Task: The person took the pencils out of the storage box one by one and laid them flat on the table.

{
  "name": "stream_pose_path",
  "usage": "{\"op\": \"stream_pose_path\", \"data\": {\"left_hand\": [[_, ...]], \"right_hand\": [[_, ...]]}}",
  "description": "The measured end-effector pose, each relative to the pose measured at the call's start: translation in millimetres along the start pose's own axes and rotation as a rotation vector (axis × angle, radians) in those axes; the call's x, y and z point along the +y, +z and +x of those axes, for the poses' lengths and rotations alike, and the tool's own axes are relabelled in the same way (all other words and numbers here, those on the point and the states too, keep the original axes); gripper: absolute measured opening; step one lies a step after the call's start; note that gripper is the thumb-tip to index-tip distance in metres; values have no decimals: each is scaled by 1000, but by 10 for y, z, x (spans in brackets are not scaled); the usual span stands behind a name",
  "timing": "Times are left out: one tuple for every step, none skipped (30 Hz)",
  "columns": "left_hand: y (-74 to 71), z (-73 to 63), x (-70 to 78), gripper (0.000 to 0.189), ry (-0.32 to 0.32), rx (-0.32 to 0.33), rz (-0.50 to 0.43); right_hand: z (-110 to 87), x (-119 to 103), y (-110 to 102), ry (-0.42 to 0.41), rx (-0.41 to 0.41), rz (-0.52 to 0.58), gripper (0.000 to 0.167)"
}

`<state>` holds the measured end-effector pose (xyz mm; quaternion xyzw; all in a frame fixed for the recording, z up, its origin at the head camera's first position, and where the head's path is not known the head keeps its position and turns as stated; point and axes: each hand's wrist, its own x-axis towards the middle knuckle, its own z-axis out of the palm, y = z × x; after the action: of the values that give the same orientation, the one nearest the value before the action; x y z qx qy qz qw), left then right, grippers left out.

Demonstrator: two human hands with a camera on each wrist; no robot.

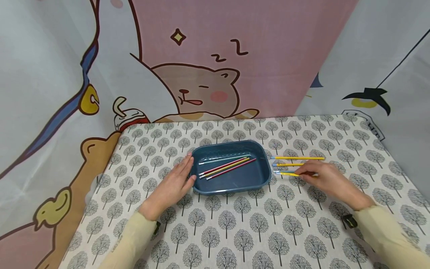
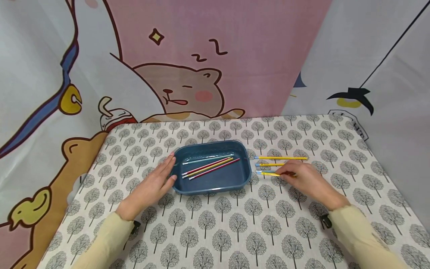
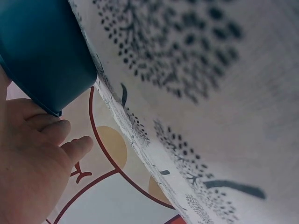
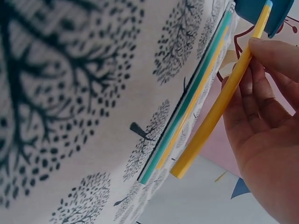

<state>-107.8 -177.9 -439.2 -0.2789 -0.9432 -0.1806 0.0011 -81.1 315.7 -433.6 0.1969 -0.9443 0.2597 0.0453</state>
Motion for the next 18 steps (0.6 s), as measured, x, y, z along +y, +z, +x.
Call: {"op": "stream_pose_path", "data": {"left_hand": [[0, 1, 0, 65, 0, 0, -1], [0, 1, 0, 65, -1, -1, -1], [-1, 0, 1, 65, -2, -1, -3], [-1, 0, 2, 66, -3, -2, -5], [0, 0, 1, 66, -3, -2, -7], [0, 0, 1, 66, -3, -2, -8], [0, 0, 0, 67, -4, -2, -8], [-1, -1, 1, 67, -4, -3, -7], [0, 0, 0, 68, -4, -3, -8], [0, 0, -1, 68, -4, -2, -8], [1, 1, -2, 67, -4, -1, -9], [1, 2, -2, 67, -4, -1, -7], [2, 1, -3, 67, -4, 0, -7], [2, 1, -4, 67, -5, 0, -7], [4, 1, -5, 67, -5, 0, -7], [5, 1, -6, 67, -5, 0, -7], [6, 1, -8, 67, -5, 0, -6], [7, 0, -9, 68, -4, 0, -4]], "right_hand": [[1, 5, 3, 3, -4, -2, 30], [2, 10, 6, 7, -9, 0, 30], [2, 14, 8, 9, -13, 0, 30], [3, 19, 8, 9, -19, 1, 30], [3, 24, 11, 10, -20, 0, 30], [4, 27, 14, 9, -22, -3, 31], [4, 33, 19, 4, -21, -9, 31], [6, 39, 26, 1, -20, -9, 31], [7, 44, 31, -4, -20, -11, 31], [9, 49, 37, -9, -19, -11, 30], [9, 54, 44, -12, -16, -13, 30], [12, 58, 49, -17, -16, -13, 29], [13, 61, 53, -21, -17, -10, 29], [17, 64, 56, -24, -20, -10, 28], [21, 67, 59, -28, -22, -14, 27], [24, 70, 64, -32, -21, -22, 26], [27, 71, 66, -34, -24, -28, 25], [30, 72, 70, -33, -25, -35, 24]]}}
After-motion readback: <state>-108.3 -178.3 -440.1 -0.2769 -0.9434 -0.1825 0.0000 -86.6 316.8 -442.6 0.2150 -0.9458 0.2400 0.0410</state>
